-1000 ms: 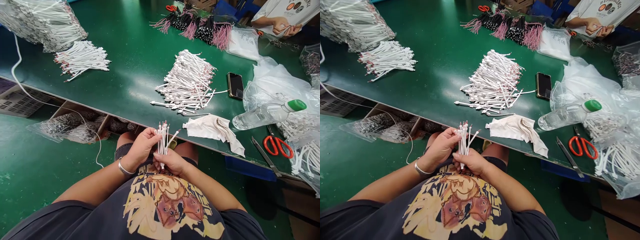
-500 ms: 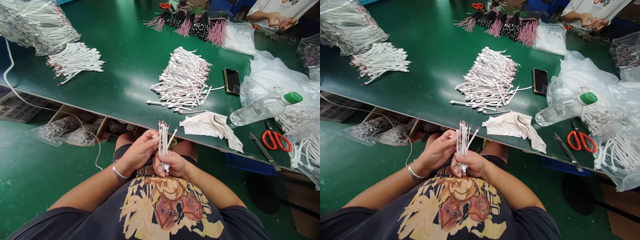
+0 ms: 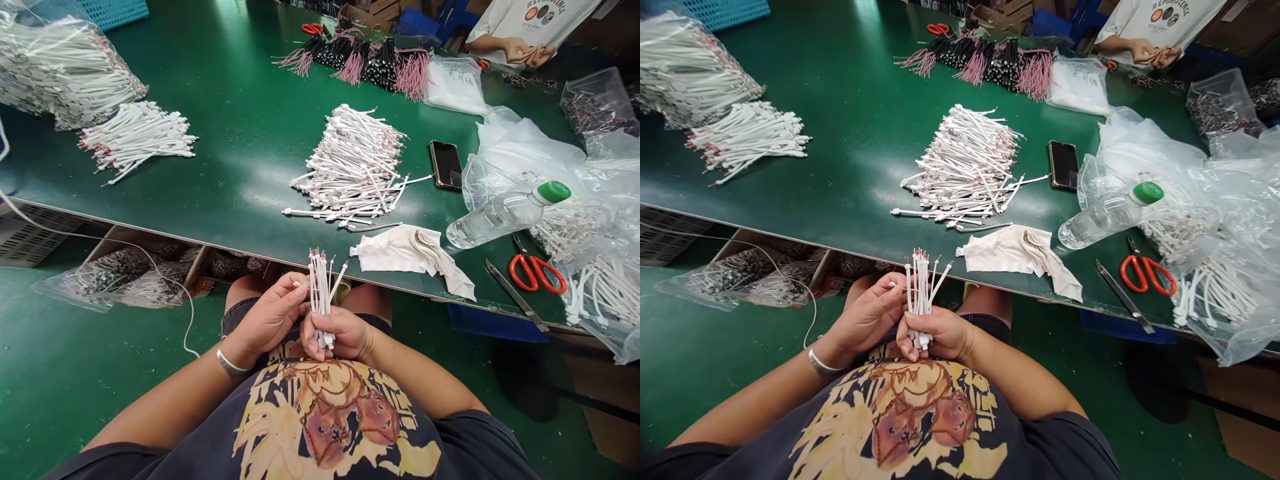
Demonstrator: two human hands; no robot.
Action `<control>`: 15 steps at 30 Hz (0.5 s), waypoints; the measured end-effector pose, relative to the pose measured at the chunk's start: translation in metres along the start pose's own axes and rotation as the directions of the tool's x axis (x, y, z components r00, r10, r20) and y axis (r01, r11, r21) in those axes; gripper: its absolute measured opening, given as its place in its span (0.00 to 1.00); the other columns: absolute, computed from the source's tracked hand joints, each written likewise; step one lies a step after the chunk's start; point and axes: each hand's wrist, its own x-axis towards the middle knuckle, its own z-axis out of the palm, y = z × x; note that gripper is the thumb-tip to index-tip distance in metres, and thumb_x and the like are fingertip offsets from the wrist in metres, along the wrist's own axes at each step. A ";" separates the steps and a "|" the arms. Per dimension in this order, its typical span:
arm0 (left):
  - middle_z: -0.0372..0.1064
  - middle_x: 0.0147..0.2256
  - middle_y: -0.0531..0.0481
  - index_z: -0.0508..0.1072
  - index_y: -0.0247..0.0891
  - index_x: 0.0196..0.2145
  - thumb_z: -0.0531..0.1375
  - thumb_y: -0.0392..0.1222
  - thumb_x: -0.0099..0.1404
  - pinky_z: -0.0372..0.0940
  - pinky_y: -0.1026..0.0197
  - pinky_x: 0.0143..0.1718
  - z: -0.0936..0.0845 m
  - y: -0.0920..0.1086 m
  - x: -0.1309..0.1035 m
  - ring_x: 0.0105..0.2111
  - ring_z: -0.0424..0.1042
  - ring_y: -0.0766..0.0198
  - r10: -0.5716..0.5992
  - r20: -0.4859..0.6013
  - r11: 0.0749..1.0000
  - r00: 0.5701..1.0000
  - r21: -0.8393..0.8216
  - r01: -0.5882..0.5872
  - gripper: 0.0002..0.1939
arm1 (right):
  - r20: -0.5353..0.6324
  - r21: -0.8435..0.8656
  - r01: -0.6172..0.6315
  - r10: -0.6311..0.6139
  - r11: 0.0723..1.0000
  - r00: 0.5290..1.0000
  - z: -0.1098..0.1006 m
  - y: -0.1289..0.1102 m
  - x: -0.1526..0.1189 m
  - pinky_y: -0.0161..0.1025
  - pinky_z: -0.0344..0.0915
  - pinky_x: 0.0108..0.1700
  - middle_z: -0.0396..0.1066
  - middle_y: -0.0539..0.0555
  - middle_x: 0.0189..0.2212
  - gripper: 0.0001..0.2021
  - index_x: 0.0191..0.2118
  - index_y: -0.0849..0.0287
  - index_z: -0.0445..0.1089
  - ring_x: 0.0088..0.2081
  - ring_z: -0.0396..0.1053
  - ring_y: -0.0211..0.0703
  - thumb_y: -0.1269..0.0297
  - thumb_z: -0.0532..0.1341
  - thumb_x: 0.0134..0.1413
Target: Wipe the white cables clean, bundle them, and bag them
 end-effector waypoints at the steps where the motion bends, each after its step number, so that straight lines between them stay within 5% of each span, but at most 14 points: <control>1: 0.66 0.37 0.53 0.69 0.41 0.31 0.62 0.42 0.60 0.63 0.64 0.41 -0.002 -0.001 -0.001 0.35 0.67 0.68 -0.003 0.016 1.000 1.000 0.002 0.003 0.05 | -0.002 0.001 -0.002 0.002 1.000 1.000 0.000 0.000 0.000 0.28 0.47 0.14 0.66 0.50 0.18 0.20 0.27 0.65 0.67 0.17 0.63 0.33 0.49 0.64 0.46; 5: 0.66 0.44 0.50 0.71 0.39 0.30 0.63 0.40 0.58 0.62 0.61 0.45 -0.015 0.001 -0.002 0.38 0.68 0.67 -0.011 0.123 0.995 0.992 0.097 -0.001 0.04 | -0.031 0.022 -0.018 0.019 1.000 0.999 -0.002 0.001 0.001 0.29 0.47 0.14 0.65 0.49 0.18 0.19 0.27 0.64 0.66 0.17 0.62 0.33 0.49 0.63 0.46; 9: 0.69 0.38 0.46 0.73 0.38 0.29 0.66 0.41 0.54 0.62 0.56 0.46 -0.022 0.006 0.002 0.38 0.69 0.60 -0.102 0.220 0.971 0.970 0.232 0.050 0.06 | -0.003 0.061 -0.034 0.034 0.998 0.999 -0.005 0.001 0.001 0.30 0.46 0.13 0.63 0.49 0.15 0.17 0.26 0.64 0.66 0.14 0.58 0.32 0.51 0.62 0.46; 15: 0.72 0.41 0.43 0.75 0.37 0.29 0.65 0.42 0.56 0.59 0.53 0.51 -0.004 0.010 0.013 0.47 0.69 0.55 -0.154 0.226 0.938 0.962 0.340 0.071 0.06 | 0.108 0.036 -0.207 0.202 0.978 0.973 -0.008 -0.003 0.003 0.29 0.39 0.09 0.65 0.52 0.12 0.17 0.24 0.65 0.67 0.10 0.54 0.31 0.53 0.59 0.47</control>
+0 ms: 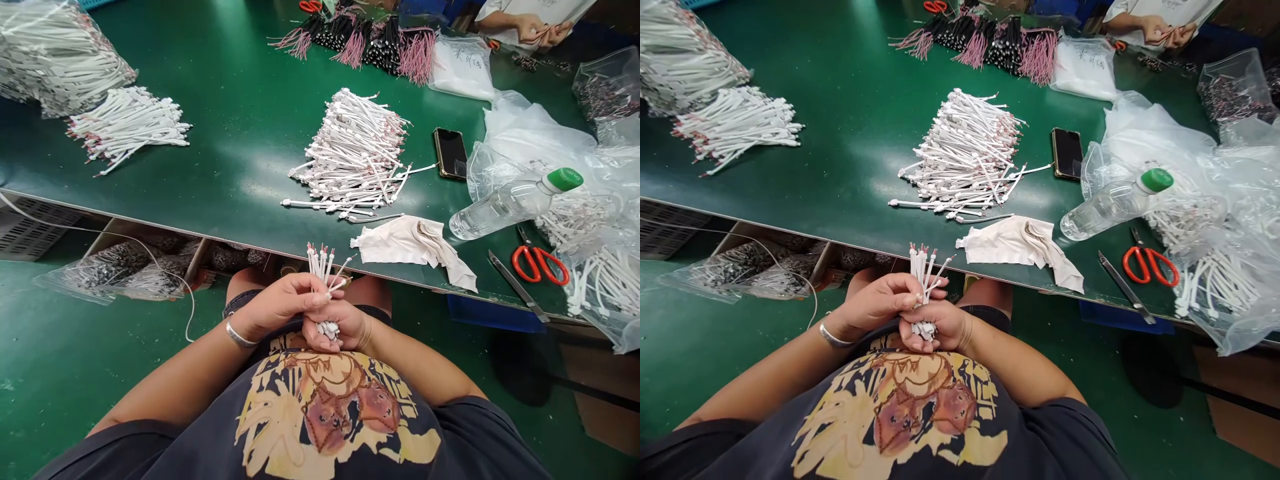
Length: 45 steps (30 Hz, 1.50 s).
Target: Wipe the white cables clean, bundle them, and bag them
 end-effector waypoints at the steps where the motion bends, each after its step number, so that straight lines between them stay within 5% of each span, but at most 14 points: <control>1: 0.72 0.41 0.44 0.75 0.37 0.30 0.64 0.43 0.57 0.61 0.54 0.49 0.004 0.001 0.002 0.45 0.70 0.56 -0.016 -0.032 1.000 0.999 -0.007 0.016 0.06 | 0.006 0.001 -0.013 0.013 1.000 1.000 0.000 0.000 0.001 0.28 0.39 0.09 0.65 0.52 0.12 0.17 0.24 0.66 0.67 0.10 0.54 0.31 0.54 0.58 0.47; 6: 0.71 0.29 0.50 0.75 0.37 0.32 0.63 0.46 0.58 0.62 0.65 0.33 0.019 0.002 0.008 0.29 0.68 0.67 -0.076 -0.191 0.996 0.979 0.023 0.082 0.09 | -0.074 -0.061 -0.001 -0.004 0.998 0.997 0.004 0.000 0.001 0.28 0.45 0.09 0.69 0.52 0.17 0.20 0.27 0.67 0.69 0.12 0.59 0.31 0.50 0.62 0.44; 11: 0.62 0.18 0.56 0.76 0.39 0.32 0.62 0.50 0.58 0.54 0.67 0.22 0.023 0.004 0.004 0.20 0.59 0.71 -0.021 -0.359 0.990 0.933 0.123 0.069 0.12 | -0.276 -0.394 -0.065 -0.050 0.917 0.960 0.015 -0.011 -0.022 0.28 0.62 0.22 0.72 0.54 0.30 0.22 0.36 0.65 0.70 0.27 0.69 0.34 0.49 0.66 0.42; 14: 0.68 0.22 0.54 0.77 0.38 0.32 0.62 0.49 0.58 0.57 0.67 0.26 0.022 0.007 -0.002 0.23 0.62 0.70 0.109 -0.419 0.944 0.901 0.328 0.039 0.11 | -0.524 -0.531 -0.085 -0.247 0.843 0.815 0.020 -0.017 -0.043 0.29 0.63 0.25 0.72 0.53 0.31 0.20 0.39 0.62 0.70 0.30 0.69 0.36 0.51 0.66 0.45; 17: 0.73 0.29 0.51 0.77 0.37 0.31 0.60 0.48 0.60 0.61 0.66 0.33 0.021 0.009 -0.006 0.29 0.67 0.66 0.171 -0.387 0.869 0.906 0.493 0.046 0.12 | -0.598 -0.653 -0.005 -0.512 0.757 0.617 0.026 -0.019 -0.053 0.28 0.61 0.21 0.70 0.53 0.27 0.17 0.35 0.62 0.70 0.26 0.68 0.35 0.50 0.61 0.51; 20: 0.74 0.32 0.50 0.77 0.36 0.33 0.59 0.49 0.61 0.62 0.65 0.36 0.023 0.011 -0.007 0.33 0.69 0.64 0.133 -0.344 0.834 0.929 0.545 0.082 0.13 | -0.505 -0.781 0.107 -0.723 0.615 0.471 0.031 -0.020 -0.053 0.30 0.64 0.23 0.71 0.52 0.31 0.13 0.40 0.59 0.69 0.28 0.69 0.35 0.54 0.59 0.55; 23: 0.74 0.32 0.51 0.77 0.36 0.32 0.59 0.49 0.61 0.62 0.66 0.36 0.024 0.013 -0.007 0.33 0.69 0.65 0.122 -0.344 0.816 0.931 0.569 0.104 0.13 | -0.275 -0.937 0.102 -0.883 0.335 0.381 0.033 -0.026 -0.052 0.36 0.69 0.35 0.71 0.53 0.37 0.13 0.49 0.53 0.68 0.35 0.70 0.37 0.62 0.57 0.59; 27: 0.73 0.29 0.52 0.76 0.36 0.30 0.60 0.48 0.61 0.61 0.68 0.35 0.024 0.014 -0.007 0.31 0.68 0.68 0.110 -0.348 0.842 0.931 0.530 0.099 0.12 | 0.057 -0.998 0.004 -0.904 -0.061 0.423 0.032 -0.033 -0.053 0.42 0.68 0.47 0.71 0.54 0.41 0.14 0.48 0.51 0.69 0.43 0.69 0.40 0.70 0.56 0.59; 31: 0.72 0.28 0.53 0.76 0.36 0.30 0.60 0.48 0.60 0.61 0.69 0.33 0.023 0.012 -0.008 0.30 0.67 0.69 0.088 -0.359 0.888 0.929 0.451 0.091 0.12 | 0.155 -0.979 -0.056 -0.891 -0.197 0.427 0.030 -0.031 -0.053 0.42 0.68 0.47 0.70 0.55 0.41 0.14 0.48 0.53 0.70 0.44 0.68 0.41 0.73 0.57 0.57; 38: 0.72 0.27 0.54 0.76 0.37 0.30 0.61 0.48 0.60 0.61 0.69 0.33 0.023 0.009 -0.006 0.27 0.66 0.71 0.089 -0.397 0.920 0.913 0.385 0.078 0.11 | 0.188 -0.965 -0.108 -0.918 -0.239 0.350 0.029 -0.020 -0.048 0.42 0.68 0.45 0.70 0.55 0.40 0.14 0.45 0.54 0.70 0.42 0.68 0.41 0.75 0.60 0.53; 45: 0.73 0.29 0.53 0.76 0.37 0.32 0.61 0.48 0.60 0.62 0.69 0.33 0.021 0.004 -0.007 0.29 0.67 0.69 0.134 -0.422 0.910 0.897 0.411 0.057 0.12 | -0.019 -0.995 -0.098 -0.962 -0.008 0.271 0.034 -0.021 -0.045 0.39 0.67 0.41 0.70 0.53 0.35 0.07 0.39 0.56 0.70 0.38 0.68 0.39 0.72 0.61 0.54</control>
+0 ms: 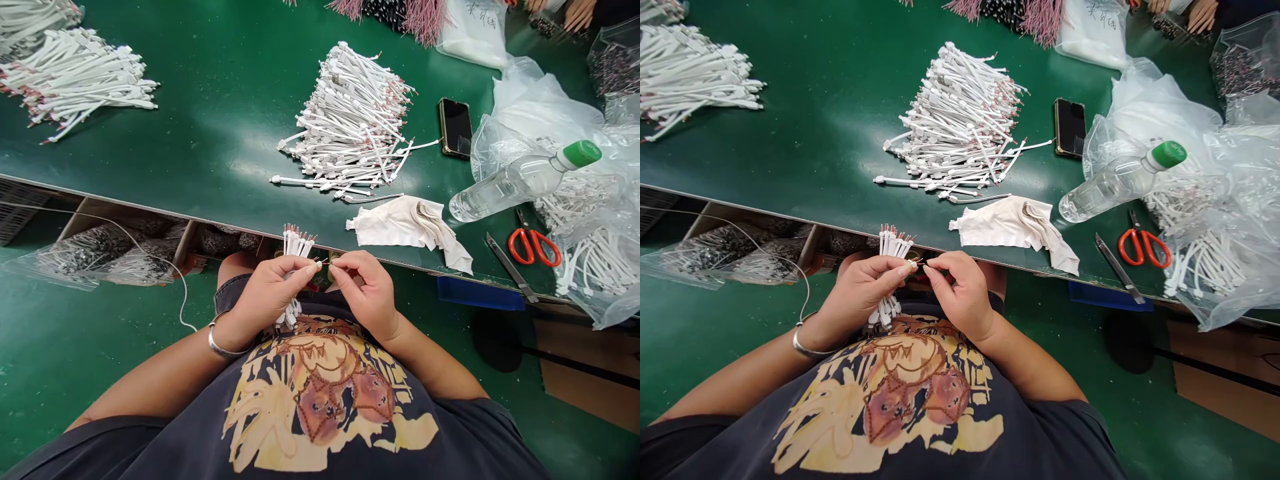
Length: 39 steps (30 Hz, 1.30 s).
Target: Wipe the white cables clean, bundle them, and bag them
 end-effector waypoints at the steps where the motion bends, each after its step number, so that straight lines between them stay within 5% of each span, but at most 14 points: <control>1: 0.73 0.29 0.53 0.76 0.37 0.32 0.61 0.48 0.60 0.62 0.69 0.33 0.000 0.000 0.000 0.29 0.67 0.69 0.009 -0.004 1.000 1.000 0.008 -0.009 0.11 | 0.011 0.009 -0.021 0.021 1.000 1.000 0.000 -0.001 0.001 0.39 0.67 0.41 0.70 0.52 0.35 0.06 0.38 0.56 0.70 0.37 0.68 0.39 0.72 0.60 0.54; 16: 0.74 0.31 0.53 0.77 0.38 0.33 0.61 0.47 0.60 0.62 0.69 0.34 0.000 0.001 -0.001 0.30 0.68 0.69 0.102 -0.034 0.988 0.994 0.121 -0.097 0.10 | 0.103 -0.033 -0.033 0.037 0.999 0.994 0.001 -0.005 0.008 0.38 0.65 0.39 0.71 0.52 0.32 0.05 0.35 0.57 0.70 0.34 0.67 0.38 0.70 0.56 0.57; 39: 0.62 0.20 0.55 0.77 0.36 0.32 0.63 0.46 0.57 0.54 0.67 0.25 0.002 -0.005 0.003 0.21 0.56 0.72 -0.132 0.107 0.933 0.985 -0.322 0.160 0.10 | 0.164 0.123 -0.136 0.115 0.983 0.980 0.004 0.001 0.008 0.37 0.63 0.39 0.67 0.50 0.30 0.06 0.34 0.58 0.68 0.33 0.65 0.37 0.67 0.55 0.59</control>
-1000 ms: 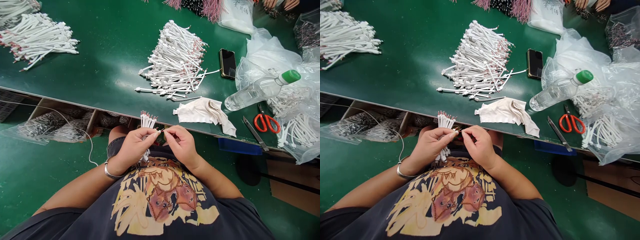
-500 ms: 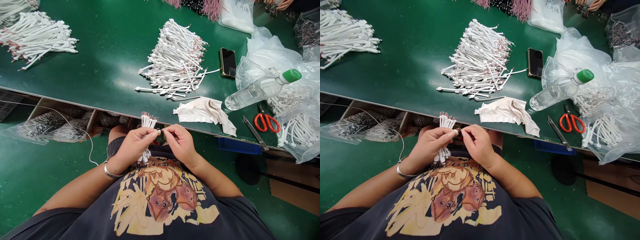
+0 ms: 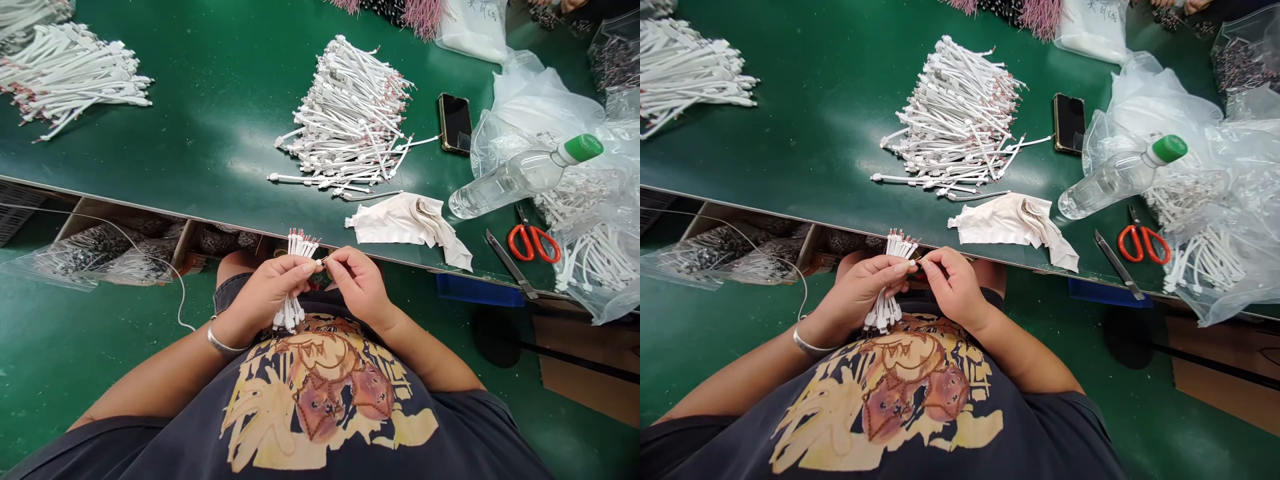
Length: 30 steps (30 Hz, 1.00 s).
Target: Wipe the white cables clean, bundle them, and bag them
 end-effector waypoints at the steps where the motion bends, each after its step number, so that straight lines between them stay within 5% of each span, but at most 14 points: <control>1: 0.61 0.19 0.56 0.77 0.36 0.32 0.63 0.46 0.57 0.55 0.67 0.26 0.000 0.000 0.000 0.21 0.56 0.73 -0.012 0.029 0.999 1.000 -0.045 0.013 0.10 | 0.005 0.015 -0.011 0.011 1.000 1.000 0.001 0.000 0.000 0.37 0.63 0.39 0.66 0.50 0.30 0.06 0.34 0.58 0.67 0.33 0.64 0.37 0.66 0.54 0.60; 9: 0.53 0.17 0.59 0.76 0.35 0.32 0.63 0.44 0.57 0.60 0.67 0.30 0.001 0.001 0.002 0.18 0.52 0.76 -0.075 0.126 0.967 0.989 -0.233 0.103 0.09 | -0.031 0.037 0.023 -0.022 0.999 0.999 0.008 -0.003 0.002 0.38 0.64 0.39 0.67 0.51 0.30 0.06 0.34 0.57 0.67 0.33 0.65 0.37 0.66 0.54 0.60; 16: 0.58 0.18 0.56 0.74 0.35 0.28 0.63 0.45 0.57 0.55 0.68 0.26 0.002 0.001 0.000 0.21 0.55 0.73 0.052 -0.028 0.995 0.998 -0.082 -0.054 0.09 | 0.046 -0.037 0.156 -0.154 0.987 0.987 0.004 -0.006 0.006 0.41 0.65 0.45 0.71 0.53 0.35 0.08 0.38 0.56 0.70 0.38 0.68 0.39 0.69 0.53 0.60; 23: 0.58 0.18 0.57 0.75 0.36 0.30 0.63 0.45 0.58 0.56 0.67 0.27 0.001 0.000 -0.001 0.20 0.55 0.73 0.045 -0.055 0.996 0.998 -0.076 -0.049 0.09 | 0.074 0.163 -0.146 0.135 0.976 0.988 -0.001 -0.002 0.010 0.37 0.68 0.40 0.73 0.53 0.36 0.10 0.41 0.57 0.71 0.37 0.70 0.38 0.61 0.55 0.60; 30: 0.56 0.17 0.58 0.76 0.35 0.30 0.63 0.44 0.57 0.57 0.67 0.27 0.001 0.001 -0.002 0.19 0.52 0.74 0.000 0.004 0.988 1.000 -0.156 0.000 0.08 | 0.156 0.292 -0.272 0.235 0.917 0.959 0.000 -0.005 0.018 0.31 0.65 0.29 0.71 0.49 0.28 0.10 0.35 0.58 0.70 0.27 0.65 0.33 0.56 0.59 0.55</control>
